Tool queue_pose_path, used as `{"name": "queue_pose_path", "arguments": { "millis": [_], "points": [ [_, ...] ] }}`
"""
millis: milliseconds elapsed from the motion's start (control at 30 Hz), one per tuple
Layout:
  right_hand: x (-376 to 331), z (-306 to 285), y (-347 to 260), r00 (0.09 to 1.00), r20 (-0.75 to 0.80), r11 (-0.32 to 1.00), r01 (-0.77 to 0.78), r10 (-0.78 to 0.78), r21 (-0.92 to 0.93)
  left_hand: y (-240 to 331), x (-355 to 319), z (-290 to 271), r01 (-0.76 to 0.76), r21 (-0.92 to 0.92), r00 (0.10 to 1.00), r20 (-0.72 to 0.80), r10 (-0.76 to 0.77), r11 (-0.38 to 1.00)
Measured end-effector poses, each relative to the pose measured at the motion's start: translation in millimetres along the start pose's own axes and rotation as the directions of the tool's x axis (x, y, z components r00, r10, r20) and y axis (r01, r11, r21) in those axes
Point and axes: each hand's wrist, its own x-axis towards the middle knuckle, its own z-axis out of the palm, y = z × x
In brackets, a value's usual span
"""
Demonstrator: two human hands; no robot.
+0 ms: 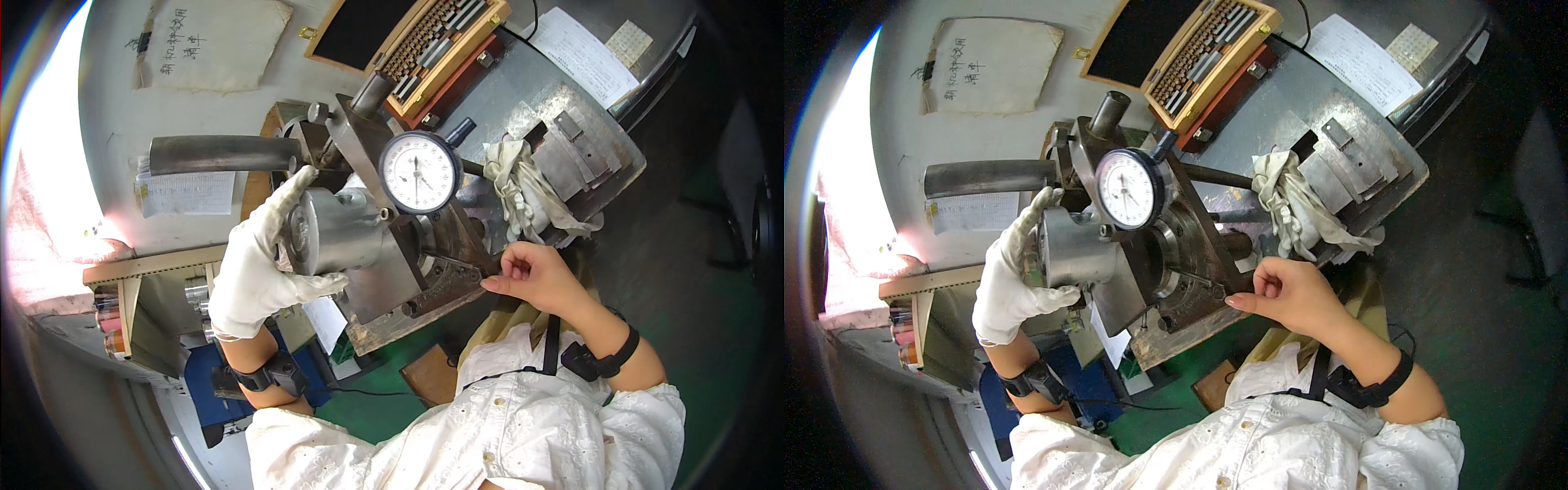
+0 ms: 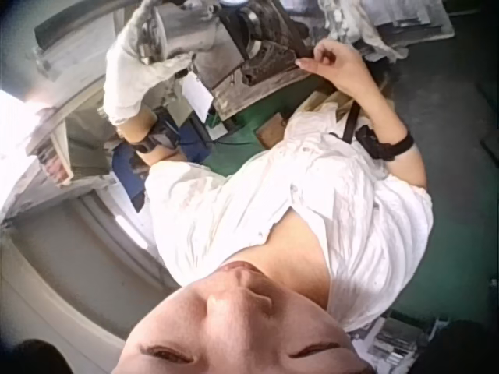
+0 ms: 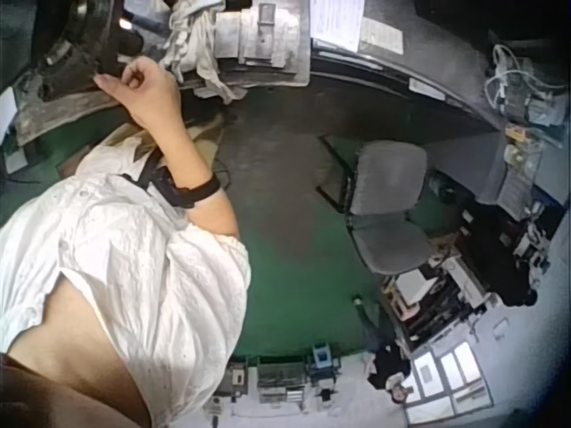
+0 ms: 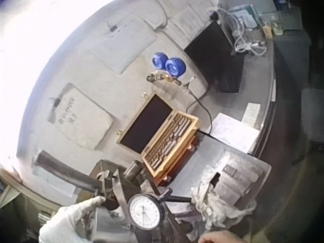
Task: Inspecting and measuring metal pistons and components using a dial gauge measurement jig.
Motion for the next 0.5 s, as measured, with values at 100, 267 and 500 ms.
{"name": "queue_pose_path", "arguments": {
  "millis": [100, 267, 500],
  "points": [
    [-2.0, 3.3, 1.0, 1.000, -0.018, 1.000, 0.001, 0.000, 0.026, -3.7, -2.0, 0.3, -0.056, -0.008, 0.998, -0.007, 0.056, 0.998],
    [-2.5, 8.4, 13.9, 0.999, -0.032, 0.998, -0.004, 0.006, 0.055, -5.3, -4.6, 5.0, -0.187, 0.059, 0.981, -0.046, 0.190, 0.981],
    [-2.9, 5.7, 12.1, 0.996, -0.084, 1.000, -0.024, 0.024, 0.005, -3.4, -5.4, 10.4, -0.207, 0.110, 0.964, -0.145, 0.222, 0.972]
  ]
}}
